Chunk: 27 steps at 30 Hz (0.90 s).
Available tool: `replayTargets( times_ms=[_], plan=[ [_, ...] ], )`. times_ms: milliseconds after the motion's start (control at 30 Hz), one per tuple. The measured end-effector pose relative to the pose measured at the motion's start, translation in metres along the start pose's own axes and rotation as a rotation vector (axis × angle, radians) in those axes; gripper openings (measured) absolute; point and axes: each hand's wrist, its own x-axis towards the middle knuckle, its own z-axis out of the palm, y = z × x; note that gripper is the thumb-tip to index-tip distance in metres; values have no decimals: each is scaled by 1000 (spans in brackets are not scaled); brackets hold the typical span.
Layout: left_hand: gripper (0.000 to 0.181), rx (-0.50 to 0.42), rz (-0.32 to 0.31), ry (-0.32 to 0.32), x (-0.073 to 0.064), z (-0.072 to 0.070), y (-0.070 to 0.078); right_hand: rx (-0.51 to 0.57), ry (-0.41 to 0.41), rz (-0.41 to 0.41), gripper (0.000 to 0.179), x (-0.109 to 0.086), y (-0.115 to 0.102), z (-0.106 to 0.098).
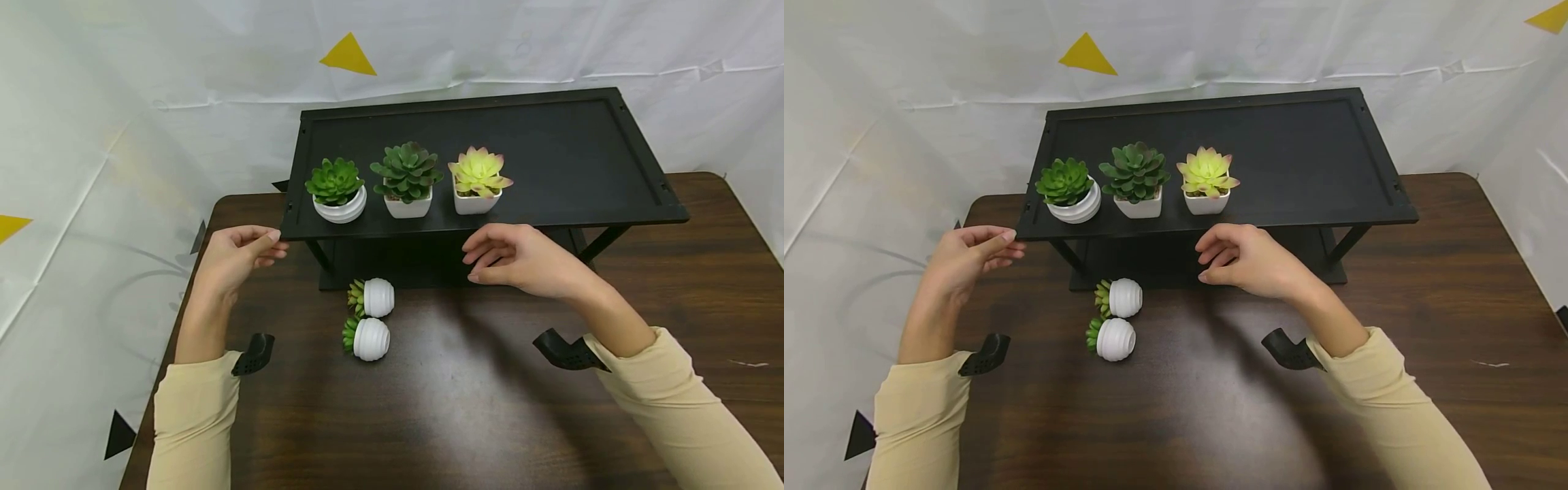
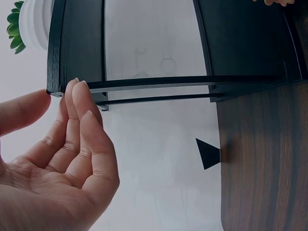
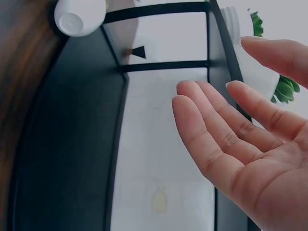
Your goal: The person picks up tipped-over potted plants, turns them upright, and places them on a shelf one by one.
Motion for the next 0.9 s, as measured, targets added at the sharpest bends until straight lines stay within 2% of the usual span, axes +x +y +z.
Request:
replayTargets(
  times_ms=[300, 600, 900],
  plan=[
    [35, 22, 3, 7, 0, 0, 0, 12, -41, 11, 30, 10, 12, 20],
    [34, 22, 8, 6, -1, 1, 1, 26, -64, -16, 30, 21, 24, 40],
    [35, 23, 4, 8, -1, 1, 1, -25, -73, -52, 29, 30, 35, 60]
  ],
)
